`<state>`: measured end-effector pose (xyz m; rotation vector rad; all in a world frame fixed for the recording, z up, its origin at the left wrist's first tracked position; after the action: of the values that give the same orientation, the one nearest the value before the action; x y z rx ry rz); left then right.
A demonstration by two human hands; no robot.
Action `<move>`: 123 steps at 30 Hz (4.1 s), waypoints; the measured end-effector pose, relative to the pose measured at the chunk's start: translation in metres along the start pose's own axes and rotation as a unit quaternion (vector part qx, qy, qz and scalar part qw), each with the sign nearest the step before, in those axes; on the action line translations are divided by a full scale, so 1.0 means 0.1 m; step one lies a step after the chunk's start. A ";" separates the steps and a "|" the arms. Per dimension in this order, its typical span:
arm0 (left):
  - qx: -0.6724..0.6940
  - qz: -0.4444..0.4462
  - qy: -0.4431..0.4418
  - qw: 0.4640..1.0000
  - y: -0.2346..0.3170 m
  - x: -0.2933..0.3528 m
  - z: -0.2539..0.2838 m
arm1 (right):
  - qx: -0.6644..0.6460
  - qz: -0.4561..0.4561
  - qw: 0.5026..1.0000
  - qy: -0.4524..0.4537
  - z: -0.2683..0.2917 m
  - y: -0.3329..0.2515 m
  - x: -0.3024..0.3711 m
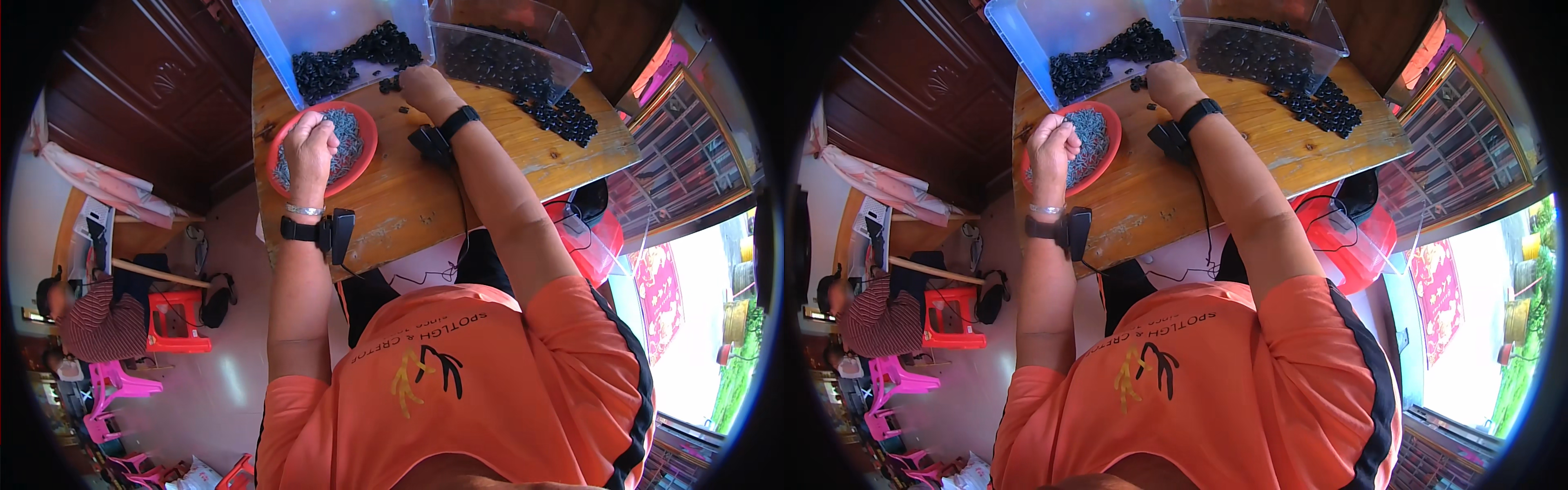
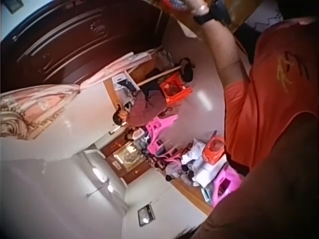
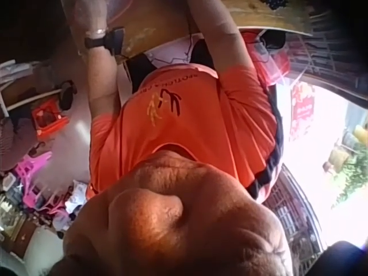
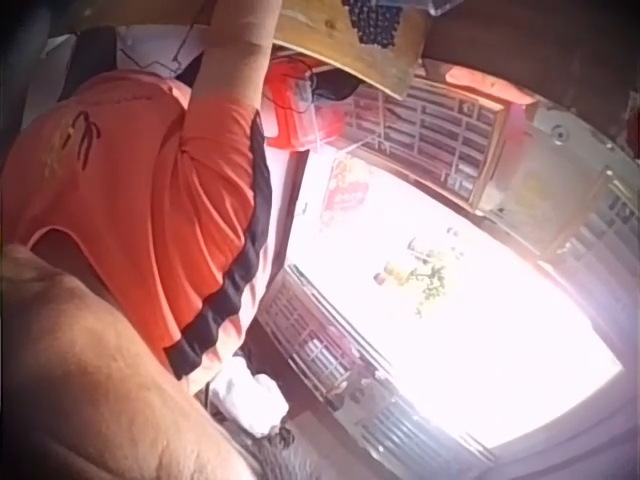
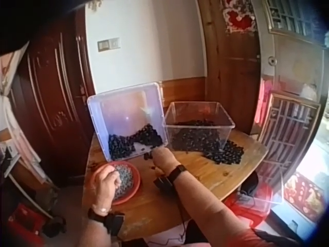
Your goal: Sorting small black components from a large plastic container into a red bowl one by one.
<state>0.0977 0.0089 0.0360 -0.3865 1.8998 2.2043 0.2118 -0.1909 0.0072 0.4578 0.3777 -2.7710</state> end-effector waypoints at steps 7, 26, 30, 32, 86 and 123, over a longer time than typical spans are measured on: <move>-0.017 -0.007 -0.010 1.000 0.02 0.00 -0.03 | -0.011 -0.004 1.000 -0.013 0.19 -0.16 0.16; 0.004 0.010 -0.002 1.000 0.06 0.04 -0.04 | -0.745 0.004 0.626 -0.230 0.09 -0.74 0.30; 0.002 -0.001 -0.009 1.000 0.07 0.04 -0.01 | -0.738 0.024 0.633 -0.232 0.20 -0.94 0.37; -0.002 0.003 -0.009 1.000 0.07 0.04 -0.02 | -0.733 0.032 0.638 -0.233 0.21 -0.96 0.37; -0.103 0.010 -0.021 0.994 -0.03 0.00 -0.03 | -0.619 0.090 0.766 -0.148 0.39 -1.09 0.37; -0.049 0.018 -0.013 0.999 0.05 0.07 -0.09 | -0.650 0.108 0.739 -0.138 0.37 -1.11 0.37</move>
<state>0.0904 -0.0007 0.0375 -0.3404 1.8048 2.3189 0.1311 -0.1092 0.0513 -0.2630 1.7889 -1.6500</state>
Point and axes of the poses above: each hand's wrist, its own x-axis away from the middle knuckle, its own z-axis out of the back of the hand, y = z × x, the point moved 10 cm from there along -x, towards the middle knuckle, and after that the axes turned 5 degrees about -x, right-handed, at the moved point
